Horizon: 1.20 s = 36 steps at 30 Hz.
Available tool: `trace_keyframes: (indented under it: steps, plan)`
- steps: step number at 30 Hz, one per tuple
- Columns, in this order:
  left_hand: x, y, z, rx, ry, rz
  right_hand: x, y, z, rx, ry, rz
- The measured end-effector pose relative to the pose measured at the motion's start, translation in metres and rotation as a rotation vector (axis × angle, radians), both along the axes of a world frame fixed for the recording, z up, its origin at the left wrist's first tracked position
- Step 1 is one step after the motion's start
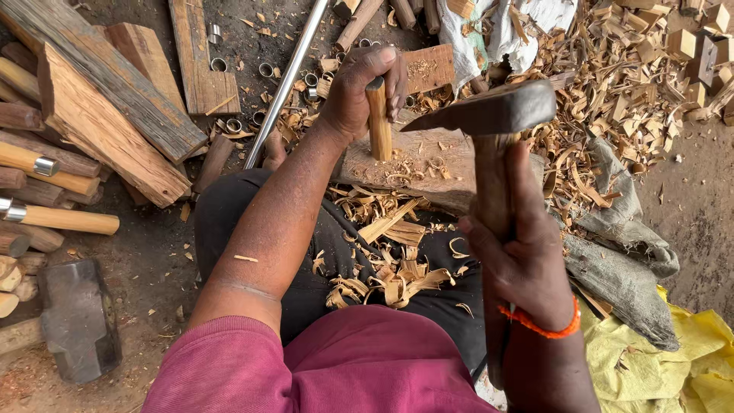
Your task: The person sits on the ground and uses a hammer to shape a small wooden piece held against a larger wooden block. They repeatedly strike the wood to refine its shape, occasionally pausing to inspect the piece before continuing.
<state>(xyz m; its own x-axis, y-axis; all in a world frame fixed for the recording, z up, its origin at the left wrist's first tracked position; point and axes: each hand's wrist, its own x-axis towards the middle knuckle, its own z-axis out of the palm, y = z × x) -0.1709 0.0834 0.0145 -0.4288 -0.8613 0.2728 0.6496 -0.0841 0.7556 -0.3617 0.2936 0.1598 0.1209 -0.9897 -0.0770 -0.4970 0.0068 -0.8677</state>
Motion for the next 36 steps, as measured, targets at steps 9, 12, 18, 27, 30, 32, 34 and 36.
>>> trace_keyframes:
  steps: [9,12,18,27,30,32,34,36]
  plan:
    - [-0.004,-0.004,-0.007,0.001,-0.028,0.062,0.029,-0.015,-0.009,-0.133,-0.139,0.189]
    - [-0.012,-0.004,-0.012,0.063,-0.008,0.152,0.014,-0.006,0.019,0.096,0.033,-0.138]
    - [-0.016,-0.004,-0.011,0.054,0.000,0.178,0.033,-0.018,-0.012,-0.188,-0.170,0.202]
    - [-0.001,-0.004,-0.006,0.041,0.004,-0.006,0.004,-0.001,0.010,-0.164,0.059,0.063]
    - [-0.002,-0.005,-0.007,0.042,0.040,0.015,0.017,-0.009,0.005,-0.094,-0.135,0.161]
    - [-0.004,-0.006,-0.009,0.031,0.064,0.012,0.027,-0.018,-0.013,-0.083,-0.023,0.175]
    - [-0.004,-0.007,-0.013,0.076,0.071,0.072,0.023,-0.016,-0.024,-0.029,-0.016,0.101]
    - [-0.001,-0.008,-0.020,0.184,0.053,0.229,0.004,-0.007,-0.026,0.078,-0.124,-0.029]
